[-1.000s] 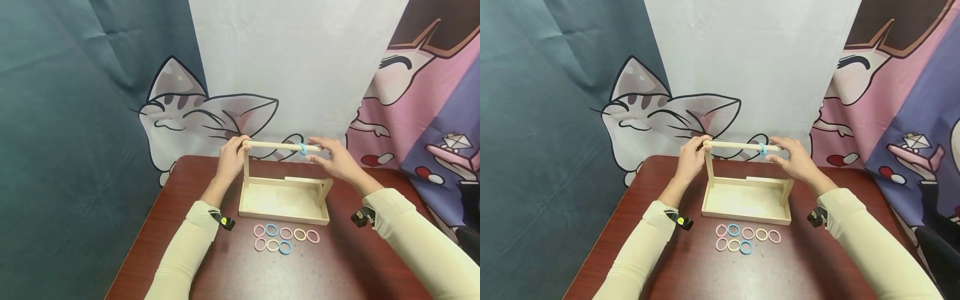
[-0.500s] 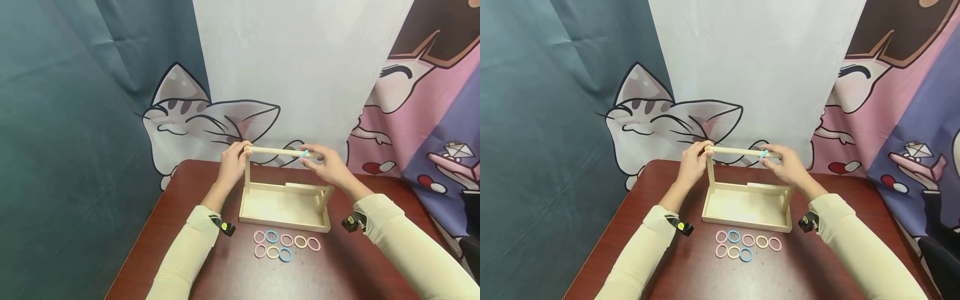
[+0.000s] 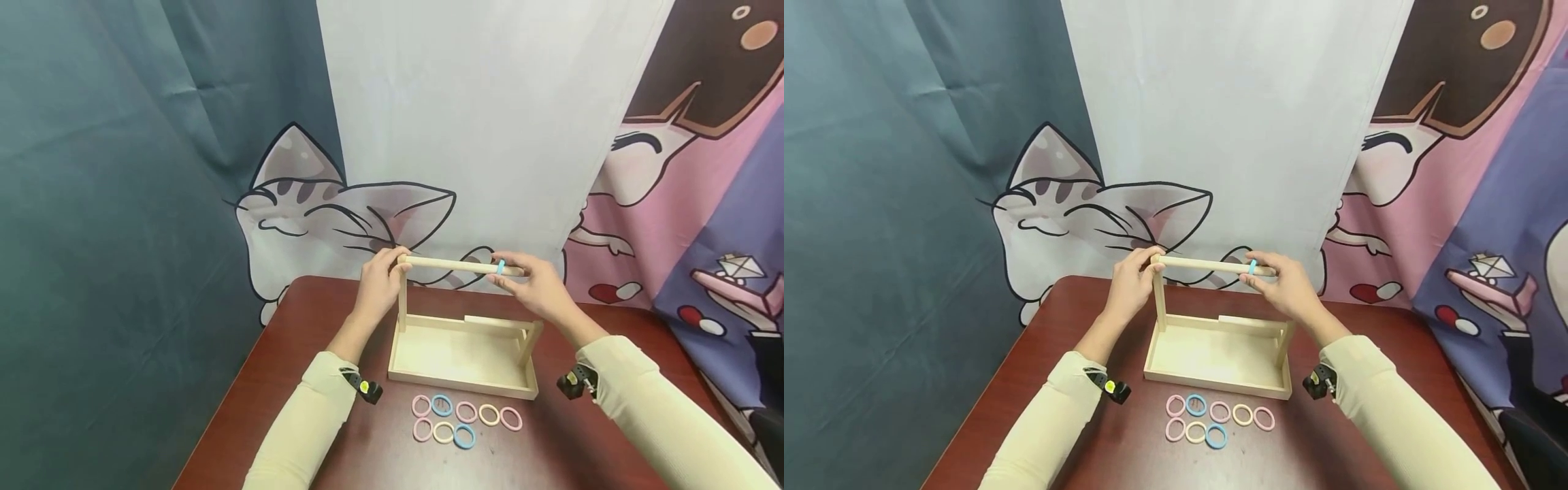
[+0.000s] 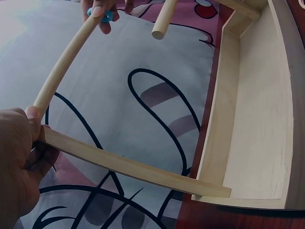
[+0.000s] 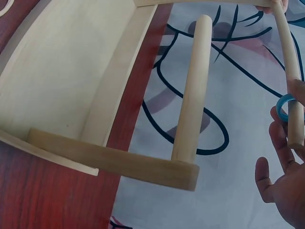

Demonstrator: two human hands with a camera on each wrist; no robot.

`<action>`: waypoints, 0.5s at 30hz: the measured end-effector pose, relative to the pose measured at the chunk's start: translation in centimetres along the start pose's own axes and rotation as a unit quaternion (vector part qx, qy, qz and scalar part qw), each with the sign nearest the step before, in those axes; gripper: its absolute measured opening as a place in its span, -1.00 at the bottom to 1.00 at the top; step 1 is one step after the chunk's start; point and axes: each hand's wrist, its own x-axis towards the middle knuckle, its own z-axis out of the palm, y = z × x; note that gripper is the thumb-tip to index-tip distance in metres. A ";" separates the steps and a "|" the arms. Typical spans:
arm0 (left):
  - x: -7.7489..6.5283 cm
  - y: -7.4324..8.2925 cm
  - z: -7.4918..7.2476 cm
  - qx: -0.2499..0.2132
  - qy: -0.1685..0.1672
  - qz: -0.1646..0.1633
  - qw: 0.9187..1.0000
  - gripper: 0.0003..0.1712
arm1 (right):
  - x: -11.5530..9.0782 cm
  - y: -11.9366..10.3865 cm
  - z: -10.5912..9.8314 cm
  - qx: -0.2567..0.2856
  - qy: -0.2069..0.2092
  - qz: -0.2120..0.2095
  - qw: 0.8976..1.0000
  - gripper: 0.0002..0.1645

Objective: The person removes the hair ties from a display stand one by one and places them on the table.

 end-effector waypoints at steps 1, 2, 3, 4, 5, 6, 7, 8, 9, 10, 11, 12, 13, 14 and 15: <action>-0.1 0.0 0.0 0.000 -0.001 -0.001 1.000 -0.67 | -0.1 0.1 -0.1 -0.001 0.000 0.000 1.000 -0.42; -0.2 0.0 0.0 0.002 -0.003 -0.001 1.000 -0.67 | -0.2 0.1 -0.2 -0.001 0.001 -0.001 1.000 -0.42; -0.2 0.0 0.0 0.004 -0.001 -0.001 1.000 -0.66 | -0.3 0.1 -0.3 -0.001 0.003 -0.006 1.000 -0.42; -0.1 0.0 0.0 0.004 0.000 0.002 1.000 -0.66 | -0.3 0.2 -0.4 -0.001 0.007 -0.012 1.000 -0.43; 0.0 0.0 0.0 0.003 0.003 0.005 1.000 -0.66 | -0.3 0.3 -0.5 0.001 0.012 -0.018 1.000 -0.43; 0.0 0.1 0.0 0.001 0.005 0.007 1.000 -0.65 | -0.4 0.4 -0.6 0.000 0.016 -0.026 1.000 -0.43; 0.1 0.1 0.0 0.000 0.007 0.009 1.000 -0.65 | -0.4 0.4 -0.7 -0.001 0.020 -0.032 0.999 -0.44; 0.2 0.1 0.0 0.001 0.008 0.010 1.000 -0.65 | -0.4 0.5 -0.8 -0.002 0.024 -0.037 0.999 -0.44; 0.2 0.1 0.0 0.001 0.009 0.011 1.000 -0.65 | -0.5 0.6 -0.9 -0.005 0.026 -0.041 0.999 -0.44; 0.2 0.2 0.0 0.000 0.008 0.011 1.000 -0.64 | -0.5 0.7 -0.9 -0.010 0.028 -0.042 0.999 -0.45; 0.1 0.1 0.0 0.000 0.006 0.010 1.000 -0.64 | -0.6 0.7 -1.0 -0.014 0.029 -0.043 0.999 -0.45; 0.0 0.1 0.0 0.001 0.004 0.008 1.000 -0.65 | -0.7 0.8 -1.0 -0.018 0.030 -0.043 0.998 -0.45; 0.0 0.1 0.0 0.002 0.002 0.006 1.000 -0.65 | -0.8 0.8 -1.0 -0.022 0.031 -0.044 0.998 -0.46; -0.1 0.0 -0.1 0.004 0.001 0.005 1.000 -0.65 | -0.9 0.8 -1.0 -0.024 0.031 -0.046 0.998 -0.46; -0.2 0.0 -0.2 0.005 0.001 0.004 1.000 -0.65 | -0.9 0.8 -1.0 -0.026 0.031 -0.051 0.998 -0.46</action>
